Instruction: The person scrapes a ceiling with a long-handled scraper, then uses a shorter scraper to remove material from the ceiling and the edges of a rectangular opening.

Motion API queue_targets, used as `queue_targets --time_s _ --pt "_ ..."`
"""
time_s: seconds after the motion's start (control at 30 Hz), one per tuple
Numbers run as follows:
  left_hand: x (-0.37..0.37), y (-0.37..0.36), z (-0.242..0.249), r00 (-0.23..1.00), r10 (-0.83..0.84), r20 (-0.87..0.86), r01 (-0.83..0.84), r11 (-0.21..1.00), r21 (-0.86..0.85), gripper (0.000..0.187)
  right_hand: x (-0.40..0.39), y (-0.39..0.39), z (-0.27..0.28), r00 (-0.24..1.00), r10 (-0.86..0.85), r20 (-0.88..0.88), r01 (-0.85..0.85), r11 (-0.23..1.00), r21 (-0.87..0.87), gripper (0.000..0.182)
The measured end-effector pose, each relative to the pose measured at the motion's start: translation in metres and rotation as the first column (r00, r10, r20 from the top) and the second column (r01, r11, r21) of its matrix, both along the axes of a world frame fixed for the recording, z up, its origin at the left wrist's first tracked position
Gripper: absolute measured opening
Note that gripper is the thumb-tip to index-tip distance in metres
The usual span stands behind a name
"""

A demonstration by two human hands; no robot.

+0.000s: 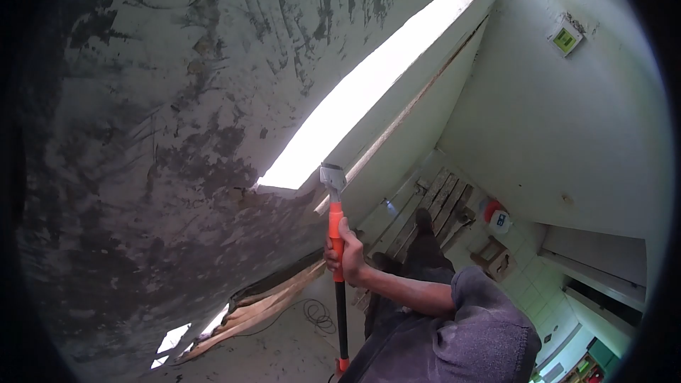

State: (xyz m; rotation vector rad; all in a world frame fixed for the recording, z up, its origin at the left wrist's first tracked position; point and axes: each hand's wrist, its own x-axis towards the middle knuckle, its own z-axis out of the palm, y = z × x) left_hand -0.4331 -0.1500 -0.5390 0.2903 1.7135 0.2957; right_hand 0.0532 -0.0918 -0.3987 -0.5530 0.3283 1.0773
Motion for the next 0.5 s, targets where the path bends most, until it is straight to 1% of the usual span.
queue_targets --time_s 0.1,0.2,0.23,0.27,0.3,0.33,0.37,0.4,0.43,0.47,0.5 --pt "0.001 0.008 -0.002 1.000 0.014 0.005 -0.014 1.000 0.027 0.040 0.005 0.001 -0.001 1.000 -0.020 0.002 0.020 1.000 0.000 0.063" --pt "0.005 0.015 -0.013 0.999 0.035 0.034 -0.037 0.997 0.065 0.037 0.006 0.007 -0.005 0.998 -0.052 0.044 0.053 0.998 -0.016 0.064" --pt "0.005 0.018 -0.020 0.997 0.051 0.052 -0.055 0.995 0.083 0.036 0.010 0.011 -0.005 0.997 -0.051 0.059 0.052 0.999 -0.014 0.064" --pt "0.003 0.013 -0.029 0.992 0.108 0.058 -0.114 0.987 0.116 0.036 0.008 0.010 -0.004 0.995 -0.067 0.068 0.070 0.997 -0.044 0.063" --pt "0.005 0.004 -0.023 0.991 0.125 0.050 -0.130 0.986 0.108 0.036 0.002 0.008 -0.004 0.994 -0.080 0.069 0.085 0.993 -0.077 0.063" --pt "0.032 -0.001 -0.005 0.961 0.275 -0.018 -0.265 0.941 0.209 0.037 -0.002 0.008 -0.006 0.997 -0.074 0.036 0.077 0.994 -0.076 0.063" --pt "0.051 -0.002 0.006 0.907 0.416 -0.067 -0.376 0.871 0.318 0.040 -0.007 0.009 -0.006 0.997 -0.068 0.037 0.070 0.994 -0.080 0.063" --pt "0.042 -0.001 -0.003 0.907 0.416 -0.066 -0.377 0.871 0.317 0.040 -0.015 0.011 -0.007 0.997 -0.053 0.055 0.056 0.997 -0.060 0.062" --pt "0.024 0.001 -0.023 0.927 0.374 -0.026 -0.327 0.841 0.431 0.031 -0.018 0.013 -0.006 0.996 -0.041 0.075 0.043 0.998 -0.036 0.062" --pt "0.014 0.003 -0.036 0.945 0.328 0.009 -0.280 0.793 0.542 0.026 -0.015 0.015 -0.005 0.996 -0.041 0.080 0.043 0.999 -0.030 0.062" --pt "0.015 0.008 -0.035 0.945 0.326 0.015 -0.281 0.790 0.544 0.026 -0.010 0.015 -0.003 0.994 -0.085 0.074 0.088 0.995 -0.042 0.062"
